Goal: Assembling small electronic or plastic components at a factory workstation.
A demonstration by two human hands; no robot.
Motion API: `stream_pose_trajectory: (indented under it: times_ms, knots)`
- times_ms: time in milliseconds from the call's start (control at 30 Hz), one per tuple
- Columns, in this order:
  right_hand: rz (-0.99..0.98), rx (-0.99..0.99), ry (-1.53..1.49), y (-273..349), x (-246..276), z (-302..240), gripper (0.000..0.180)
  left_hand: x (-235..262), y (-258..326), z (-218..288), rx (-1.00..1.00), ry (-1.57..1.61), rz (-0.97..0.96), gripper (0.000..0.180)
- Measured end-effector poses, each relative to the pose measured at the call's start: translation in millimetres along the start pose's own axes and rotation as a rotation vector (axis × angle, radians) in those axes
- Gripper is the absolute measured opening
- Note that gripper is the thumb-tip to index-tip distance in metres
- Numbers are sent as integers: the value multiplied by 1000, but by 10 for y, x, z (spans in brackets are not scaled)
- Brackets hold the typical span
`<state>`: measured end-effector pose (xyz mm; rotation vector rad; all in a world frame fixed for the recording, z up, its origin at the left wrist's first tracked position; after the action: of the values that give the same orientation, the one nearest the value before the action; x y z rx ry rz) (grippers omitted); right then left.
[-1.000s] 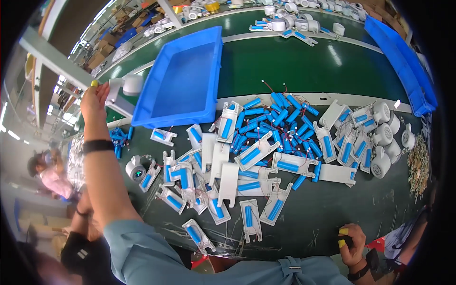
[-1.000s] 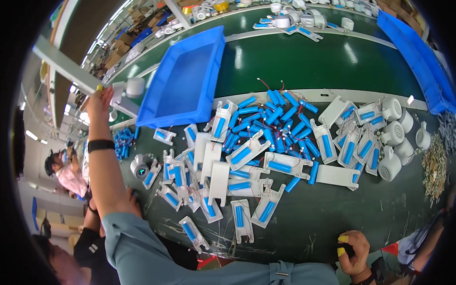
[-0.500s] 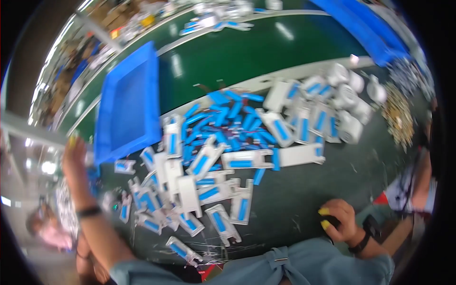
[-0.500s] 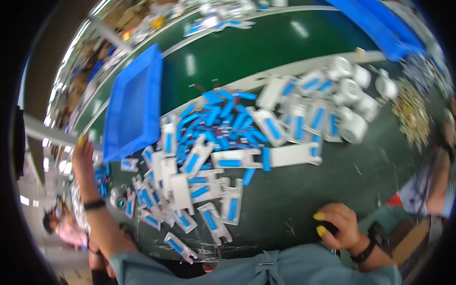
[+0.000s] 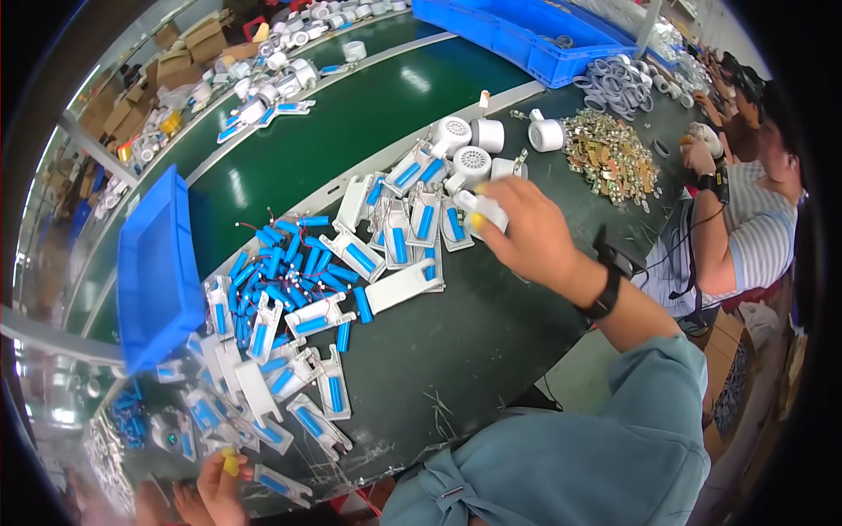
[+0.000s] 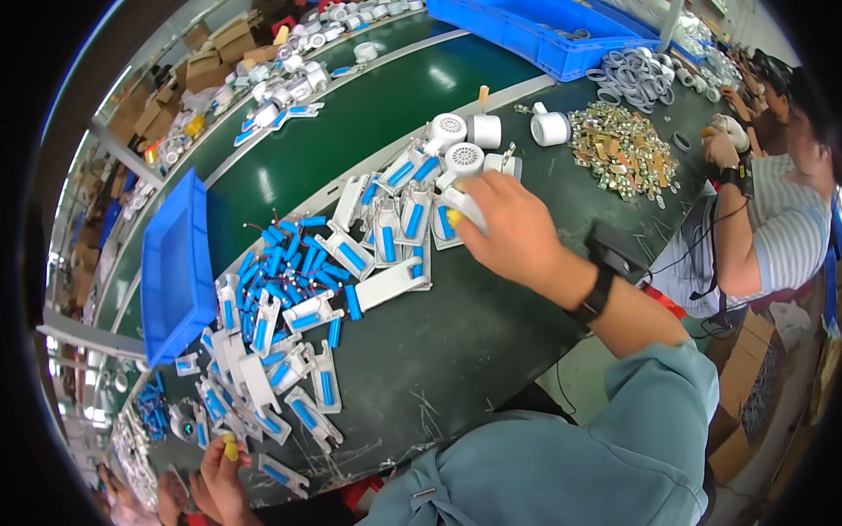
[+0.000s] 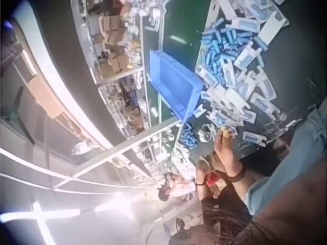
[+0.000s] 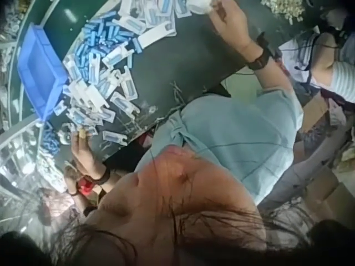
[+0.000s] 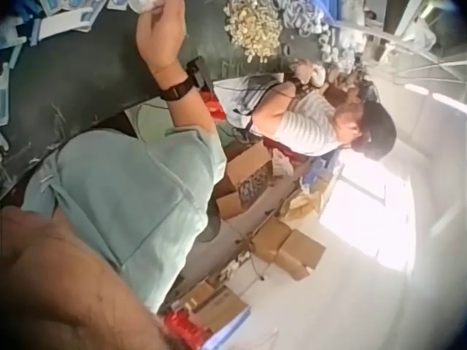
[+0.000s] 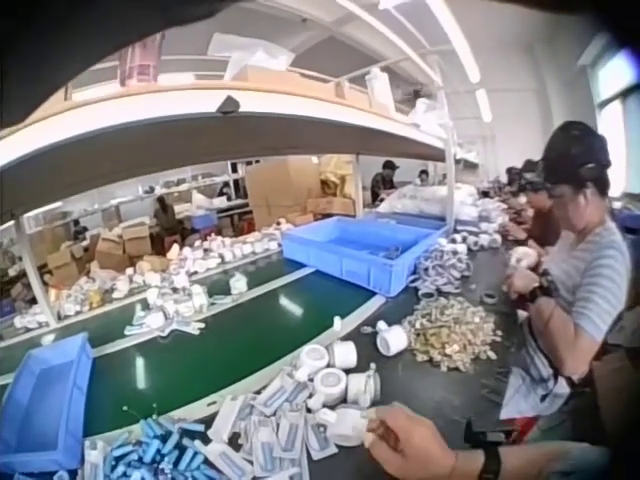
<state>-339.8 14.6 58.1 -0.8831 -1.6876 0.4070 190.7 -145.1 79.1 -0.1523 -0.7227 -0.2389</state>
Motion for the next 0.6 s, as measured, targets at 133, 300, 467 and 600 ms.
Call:
stream_pose_trajectory:
  times_ms: [133,300,467,600]
  knots:
    - [-308,142,306,-391,-578,102,27,-120,308,-98,254,305,-36,26]
    - [-357,149,210,-448,-819,367,14,-114,580,-32,174,325,50,20]
    - [-251,91,-236,-53,-100,39,30,-50,974,-133,106,-244,40,20]
    - [-229,356,-157,219,277,-420,30,-187,1000,-69,68,-296,147,28]
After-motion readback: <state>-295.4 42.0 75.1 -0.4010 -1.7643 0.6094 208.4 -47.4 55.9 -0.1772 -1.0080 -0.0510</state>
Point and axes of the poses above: each hand's wrist, its own y-axis away from the middle knuckle, its own x-axis out of the back of the hand, z = x × y, the point moved 2 cm from there along -y, towards the middle knuckle, and after that the axes turned 6 degrees about z, right-handed, at the moved point
